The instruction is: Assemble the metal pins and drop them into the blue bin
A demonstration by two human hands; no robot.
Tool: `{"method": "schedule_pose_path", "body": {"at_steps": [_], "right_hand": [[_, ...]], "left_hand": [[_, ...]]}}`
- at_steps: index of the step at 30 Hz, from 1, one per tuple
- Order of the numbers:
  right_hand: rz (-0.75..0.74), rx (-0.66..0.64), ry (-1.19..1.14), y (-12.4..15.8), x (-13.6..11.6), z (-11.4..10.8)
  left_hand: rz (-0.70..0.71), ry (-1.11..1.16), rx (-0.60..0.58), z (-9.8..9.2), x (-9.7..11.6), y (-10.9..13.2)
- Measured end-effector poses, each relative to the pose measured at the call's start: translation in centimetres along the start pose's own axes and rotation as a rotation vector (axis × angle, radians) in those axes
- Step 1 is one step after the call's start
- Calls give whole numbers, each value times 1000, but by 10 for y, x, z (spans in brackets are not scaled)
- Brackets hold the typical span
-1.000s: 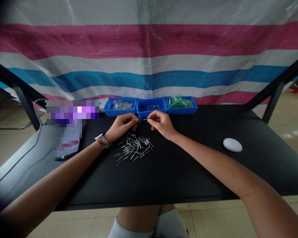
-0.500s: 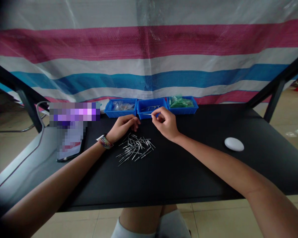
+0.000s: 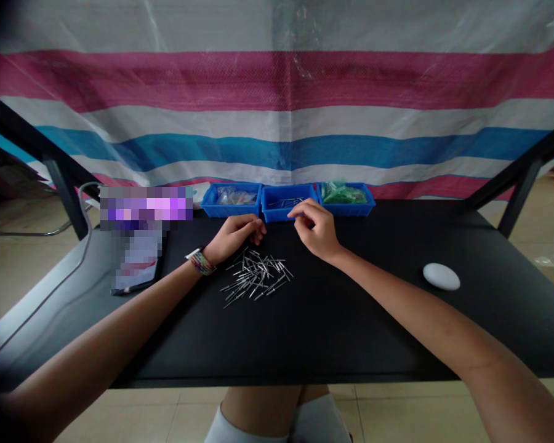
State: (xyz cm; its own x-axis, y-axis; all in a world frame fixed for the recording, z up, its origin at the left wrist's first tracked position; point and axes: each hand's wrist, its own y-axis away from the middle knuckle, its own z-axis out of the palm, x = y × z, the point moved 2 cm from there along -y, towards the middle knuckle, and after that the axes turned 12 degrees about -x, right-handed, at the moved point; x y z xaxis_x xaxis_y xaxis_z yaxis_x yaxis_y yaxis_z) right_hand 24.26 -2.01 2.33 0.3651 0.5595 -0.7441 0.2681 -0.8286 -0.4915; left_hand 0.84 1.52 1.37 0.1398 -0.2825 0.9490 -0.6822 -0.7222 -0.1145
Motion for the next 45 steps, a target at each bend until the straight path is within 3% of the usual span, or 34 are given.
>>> {"method": "schedule_pose_path", "body": {"at_steps": [4,6,14,21,24,31,34,39,45], "right_hand": [[-104,-483,139,5,-17,13],[-151,-634,240,7,-21,16],[-130,-822,359,2,-23,14],[-21,-809,261,-1,-17,16],[27,-769,110,-3,-9,18],[349,-387,-536,-13,14,12],[438,-323,-704,-14,17,9],[438,-314,-823,-13,18,6],[391,-334,-770,-10,19,11]], "left_hand": [[9,-10,7,0,1,0],[14,-13,5,0,1,0],[-1,5,-7,-1,0,0],[-9,9,-6,0,1,0],[-8,7,-9,-1,1,0],[-5,14,-33,0,0,0],[-9,31,-29,0,0,0],[-5,30,-37,0,2,0],[1,27,-40,0,4,0]]}}
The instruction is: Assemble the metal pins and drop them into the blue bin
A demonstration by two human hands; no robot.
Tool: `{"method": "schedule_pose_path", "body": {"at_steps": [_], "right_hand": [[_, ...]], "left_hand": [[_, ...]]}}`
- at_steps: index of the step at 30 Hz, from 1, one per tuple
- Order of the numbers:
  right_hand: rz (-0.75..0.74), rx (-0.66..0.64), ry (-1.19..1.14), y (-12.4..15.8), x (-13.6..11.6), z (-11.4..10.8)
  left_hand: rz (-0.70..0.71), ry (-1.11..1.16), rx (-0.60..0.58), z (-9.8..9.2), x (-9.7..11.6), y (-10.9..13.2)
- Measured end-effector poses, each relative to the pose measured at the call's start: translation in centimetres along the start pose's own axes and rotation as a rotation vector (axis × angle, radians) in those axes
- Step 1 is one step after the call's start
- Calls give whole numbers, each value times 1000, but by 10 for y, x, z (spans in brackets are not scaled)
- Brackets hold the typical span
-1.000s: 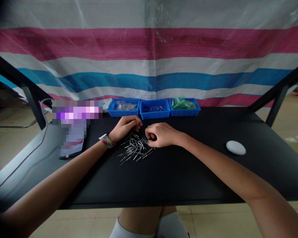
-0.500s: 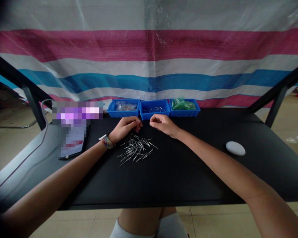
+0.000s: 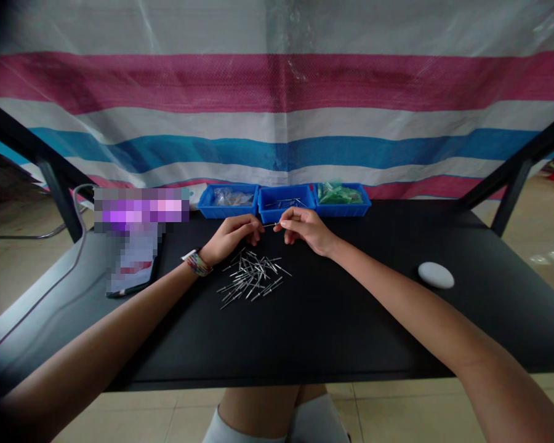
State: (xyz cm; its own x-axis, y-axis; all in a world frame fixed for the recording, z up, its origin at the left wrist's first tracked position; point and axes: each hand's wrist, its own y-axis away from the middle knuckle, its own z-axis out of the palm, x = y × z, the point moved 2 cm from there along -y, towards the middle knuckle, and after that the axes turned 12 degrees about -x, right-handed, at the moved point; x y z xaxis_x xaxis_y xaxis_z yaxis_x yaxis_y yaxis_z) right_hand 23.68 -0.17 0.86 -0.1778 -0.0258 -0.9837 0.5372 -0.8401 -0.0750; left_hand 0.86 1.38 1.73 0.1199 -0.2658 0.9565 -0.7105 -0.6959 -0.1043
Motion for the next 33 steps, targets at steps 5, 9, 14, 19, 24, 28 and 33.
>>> {"method": "schedule_pose_path", "body": {"at_steps": [5,9,14,19,24,28,33], "right_hand": [[-56,-63,169,0,7,8],[-86,-40,191,1,8,10],[-112,38,195,2,8,9],[-116,70,206,3,9,9],[-107,69,208,3,8,9],[-117,76,183,3,5,11],[-137,98,193,4,4,13]], "left_hand": [[27,-16,-6,1,2,0],[44,-23,-15,2,3,0],[25,-19,-24,2,6,0],[27,-26,-20,1,8,1],[44,-25,-11,1,4,0],[49,-26,3,2,2,0],[57,-43,2,1,0,0]]}}
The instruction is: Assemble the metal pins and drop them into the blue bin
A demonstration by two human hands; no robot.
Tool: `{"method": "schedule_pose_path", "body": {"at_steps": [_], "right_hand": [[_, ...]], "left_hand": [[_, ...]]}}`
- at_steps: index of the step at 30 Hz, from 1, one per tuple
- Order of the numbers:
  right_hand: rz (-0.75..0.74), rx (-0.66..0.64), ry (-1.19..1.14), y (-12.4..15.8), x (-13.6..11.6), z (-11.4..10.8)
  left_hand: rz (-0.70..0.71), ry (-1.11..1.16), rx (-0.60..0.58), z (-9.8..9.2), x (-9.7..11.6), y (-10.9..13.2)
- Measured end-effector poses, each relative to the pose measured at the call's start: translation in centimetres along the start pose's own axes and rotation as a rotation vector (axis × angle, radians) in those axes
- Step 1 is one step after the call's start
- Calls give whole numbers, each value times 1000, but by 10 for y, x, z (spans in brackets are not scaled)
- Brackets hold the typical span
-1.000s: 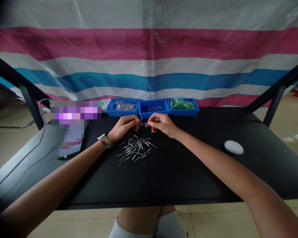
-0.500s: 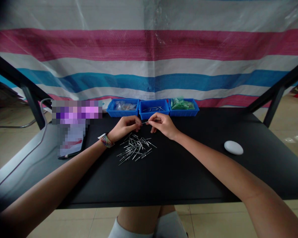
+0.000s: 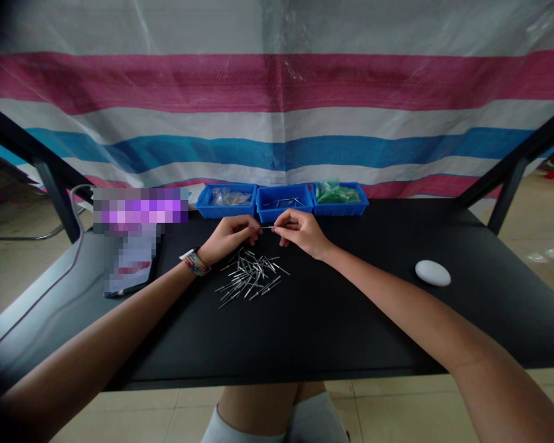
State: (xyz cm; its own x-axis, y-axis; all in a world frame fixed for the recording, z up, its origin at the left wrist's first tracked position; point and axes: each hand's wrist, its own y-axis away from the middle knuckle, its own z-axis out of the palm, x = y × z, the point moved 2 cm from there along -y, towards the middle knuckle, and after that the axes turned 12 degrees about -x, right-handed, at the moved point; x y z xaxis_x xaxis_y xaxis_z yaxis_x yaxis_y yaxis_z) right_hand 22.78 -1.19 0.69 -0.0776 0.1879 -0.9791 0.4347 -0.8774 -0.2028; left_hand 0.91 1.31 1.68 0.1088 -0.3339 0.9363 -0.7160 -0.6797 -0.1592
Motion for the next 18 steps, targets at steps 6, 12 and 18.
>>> {"method": "schedule_pose_path", "body": {"at_steps": [6,12,18], "right_hand": [[-10,10,22,1,-1,0],[-19,34,41,0,-2,-1],[-19,23,70,0,0,-2]], "left_hand": [[-30,-69,2,-1,-2,0],[-34,-18,9,0,2,0],[-35,26,15,2,6,0]]}}
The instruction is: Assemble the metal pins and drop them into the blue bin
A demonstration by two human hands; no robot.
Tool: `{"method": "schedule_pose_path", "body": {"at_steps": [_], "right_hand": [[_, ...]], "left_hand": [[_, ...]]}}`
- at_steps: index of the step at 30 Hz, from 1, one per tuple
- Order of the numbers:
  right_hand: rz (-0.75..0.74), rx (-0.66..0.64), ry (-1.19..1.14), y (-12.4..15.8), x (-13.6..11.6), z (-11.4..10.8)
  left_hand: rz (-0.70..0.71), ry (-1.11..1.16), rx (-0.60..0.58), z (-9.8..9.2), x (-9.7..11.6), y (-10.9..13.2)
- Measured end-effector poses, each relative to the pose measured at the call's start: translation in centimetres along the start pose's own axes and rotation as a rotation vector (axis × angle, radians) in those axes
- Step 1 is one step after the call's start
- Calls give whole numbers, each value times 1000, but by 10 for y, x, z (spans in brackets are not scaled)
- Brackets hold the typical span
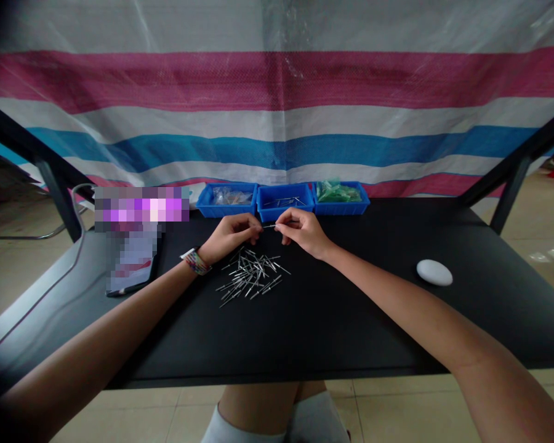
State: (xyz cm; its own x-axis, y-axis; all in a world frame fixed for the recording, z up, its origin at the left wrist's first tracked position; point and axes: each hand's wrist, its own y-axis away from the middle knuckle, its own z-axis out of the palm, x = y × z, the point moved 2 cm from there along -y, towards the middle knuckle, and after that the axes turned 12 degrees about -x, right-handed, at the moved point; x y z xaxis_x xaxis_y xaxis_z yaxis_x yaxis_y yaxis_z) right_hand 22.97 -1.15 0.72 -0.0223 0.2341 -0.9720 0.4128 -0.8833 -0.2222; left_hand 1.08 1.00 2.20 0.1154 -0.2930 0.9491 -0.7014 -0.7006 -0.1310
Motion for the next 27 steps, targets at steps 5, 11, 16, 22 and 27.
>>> {"method": "schedule_pose_path", "body": {"at_steps": [5,11,16,22,27], "right_hand": [[-4,-24,10,0,3,-1],[15,-21,-12,0,2,0],[26,-30,-27,-1,2,2],[25,-27,-26,0,1,2],[13,-14,5,0,0,2]], "left_hand": [[15,-2,-6,0,0,0],[43,-62,-12,-1,-4,0],[34,-123,-14,-1,-8,-2],[30,-140,-21,-2,-9,-1],[11,-122,-25,-2,-11,-1]]}}
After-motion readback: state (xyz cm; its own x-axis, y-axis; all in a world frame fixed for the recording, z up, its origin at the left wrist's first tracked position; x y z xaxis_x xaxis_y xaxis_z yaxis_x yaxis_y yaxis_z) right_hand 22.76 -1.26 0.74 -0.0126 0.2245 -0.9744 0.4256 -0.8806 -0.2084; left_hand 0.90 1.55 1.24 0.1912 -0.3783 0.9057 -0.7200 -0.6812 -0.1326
